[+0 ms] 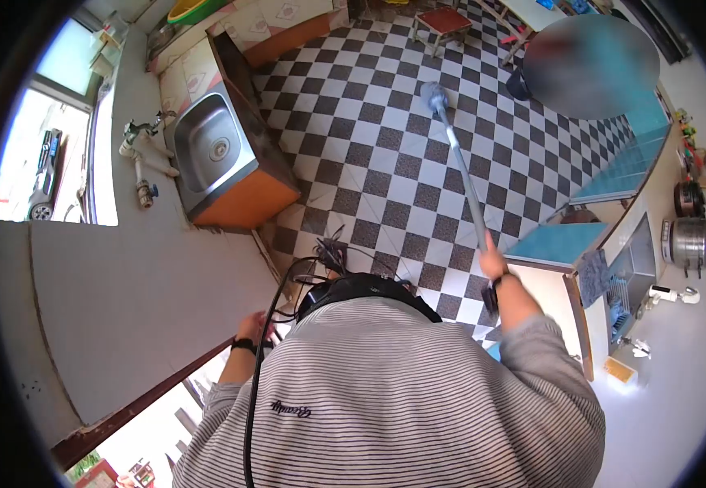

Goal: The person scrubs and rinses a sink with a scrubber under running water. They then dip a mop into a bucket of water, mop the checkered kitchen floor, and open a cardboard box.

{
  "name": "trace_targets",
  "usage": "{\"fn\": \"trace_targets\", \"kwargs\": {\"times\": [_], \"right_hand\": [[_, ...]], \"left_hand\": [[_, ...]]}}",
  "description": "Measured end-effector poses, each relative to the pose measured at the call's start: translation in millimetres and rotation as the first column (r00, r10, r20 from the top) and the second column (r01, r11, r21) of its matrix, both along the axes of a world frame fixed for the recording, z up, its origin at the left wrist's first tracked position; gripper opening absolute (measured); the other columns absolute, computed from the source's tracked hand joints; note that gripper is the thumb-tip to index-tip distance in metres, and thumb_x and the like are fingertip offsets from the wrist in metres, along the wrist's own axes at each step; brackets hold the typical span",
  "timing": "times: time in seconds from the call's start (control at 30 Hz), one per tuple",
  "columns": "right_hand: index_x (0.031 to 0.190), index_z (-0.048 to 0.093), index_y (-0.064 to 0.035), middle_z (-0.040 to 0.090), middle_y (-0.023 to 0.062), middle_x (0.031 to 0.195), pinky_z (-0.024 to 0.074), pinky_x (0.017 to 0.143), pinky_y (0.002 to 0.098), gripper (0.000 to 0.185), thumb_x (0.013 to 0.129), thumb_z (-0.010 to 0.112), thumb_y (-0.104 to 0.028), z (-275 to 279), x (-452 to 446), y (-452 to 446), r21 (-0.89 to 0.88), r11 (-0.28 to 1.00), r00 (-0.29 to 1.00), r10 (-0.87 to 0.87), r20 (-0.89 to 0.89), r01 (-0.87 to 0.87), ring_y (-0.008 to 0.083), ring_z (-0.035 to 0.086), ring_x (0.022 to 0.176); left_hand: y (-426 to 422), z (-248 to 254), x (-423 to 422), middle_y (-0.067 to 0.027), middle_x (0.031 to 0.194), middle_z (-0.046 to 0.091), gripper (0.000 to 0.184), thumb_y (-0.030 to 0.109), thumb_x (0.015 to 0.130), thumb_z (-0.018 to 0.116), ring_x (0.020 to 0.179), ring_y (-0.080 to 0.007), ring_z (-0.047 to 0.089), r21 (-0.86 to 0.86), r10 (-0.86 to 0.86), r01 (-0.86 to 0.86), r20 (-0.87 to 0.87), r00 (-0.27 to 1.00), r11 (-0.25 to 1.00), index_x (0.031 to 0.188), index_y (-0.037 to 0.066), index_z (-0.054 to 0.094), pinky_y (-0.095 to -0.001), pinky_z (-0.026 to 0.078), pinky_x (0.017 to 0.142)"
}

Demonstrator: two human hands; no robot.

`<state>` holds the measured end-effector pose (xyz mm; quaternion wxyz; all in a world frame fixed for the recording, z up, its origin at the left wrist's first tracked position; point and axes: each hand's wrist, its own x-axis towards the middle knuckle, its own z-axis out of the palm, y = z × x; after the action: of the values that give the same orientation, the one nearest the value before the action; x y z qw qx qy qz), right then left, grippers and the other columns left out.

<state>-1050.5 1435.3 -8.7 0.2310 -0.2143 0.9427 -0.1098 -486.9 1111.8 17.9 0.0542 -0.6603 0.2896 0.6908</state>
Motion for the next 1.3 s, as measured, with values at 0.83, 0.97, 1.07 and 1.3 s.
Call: {"fn": "trace_targets", "kwargs": {"times": [0.83,0.97,1.07,1.3], "right_hand": [[0.123,0.038,-0.0078,0.058,0.0219,0.095,0.0463,0.066,0.0449,0.045,0.087,0.035,-0.035,131.9,439.3,121.2,0.318,0.770,0.698,-0.636,0.328,0.552,0.0375,0.057,0.082],[0.119,0.042,-0.0064,0.058,0.0226,0.094,0.0460,0.067,0.0450,0.048,0.086,0.035,-0.040,104.2,434.2,93.9,0.300,0.673,0.571,-0.736,0.364,0.676,0.0381,0.057,0.083],[0.117,0.045,-0.0053,0.058,0.0230,0.093,0.0459,0.068,0.0451,0.051,0.085,0.035,-0.044,68.0,392.8,79.7,0.272,0.627,0.508,-0.765,0.396,0.730,0.0386,0.057,0.083],[0.110,0.052,-0.0027,0.059,0.0241,0.091,0.0455,0.071,0.0453,0.060,0.082,0.035,-0.053,-26.2,214.9,69.4,0.190,0.638,0.508,-0.730,0.457,0.746,0.0397,0.057,0.085]], "left_hand": [[-211.5,-12.9,-233.0,-0.0047,0.066,0.058,0.012,0.018,0.077,0.059,0.062,-0.0197,0.059,0.009,-0.421,0.422,-0.038,0.906,0.907,0.081,0.008,0.053,-0.0313,0.048,0.050],[-214.2,-12.8,-318.1,-0.0056,0.076,0.059,0.018,0.021,0.079,0.057,0.069,-0.0181,0.060,-0.010,-0.532,0.533,-0.063,0.844,0.846,0.090,0.007,0.054,-0.0299,0.050,0.056],[-213.7,-13.2,-370.1,-0.0061,0.078,0.059,0.022,0.024,0.080,0.056,0.071,-0.0189,0.060,-0.049,-0.622,0.621,-0.017,0.783,0.782,0.094,0.007,0.054,-0.0299,0.050,0.058],[-222.0,-25.0,-505.8,-0.0084,0.086,0.060,0.023,0.023,0.085,0.050,0.074,-0.0199,0.059,-0.062,-0.720,0.719,-0.134,0.681,0.692,0.098,0.004,0.053,-0.0300,0.048,0.056]]}}
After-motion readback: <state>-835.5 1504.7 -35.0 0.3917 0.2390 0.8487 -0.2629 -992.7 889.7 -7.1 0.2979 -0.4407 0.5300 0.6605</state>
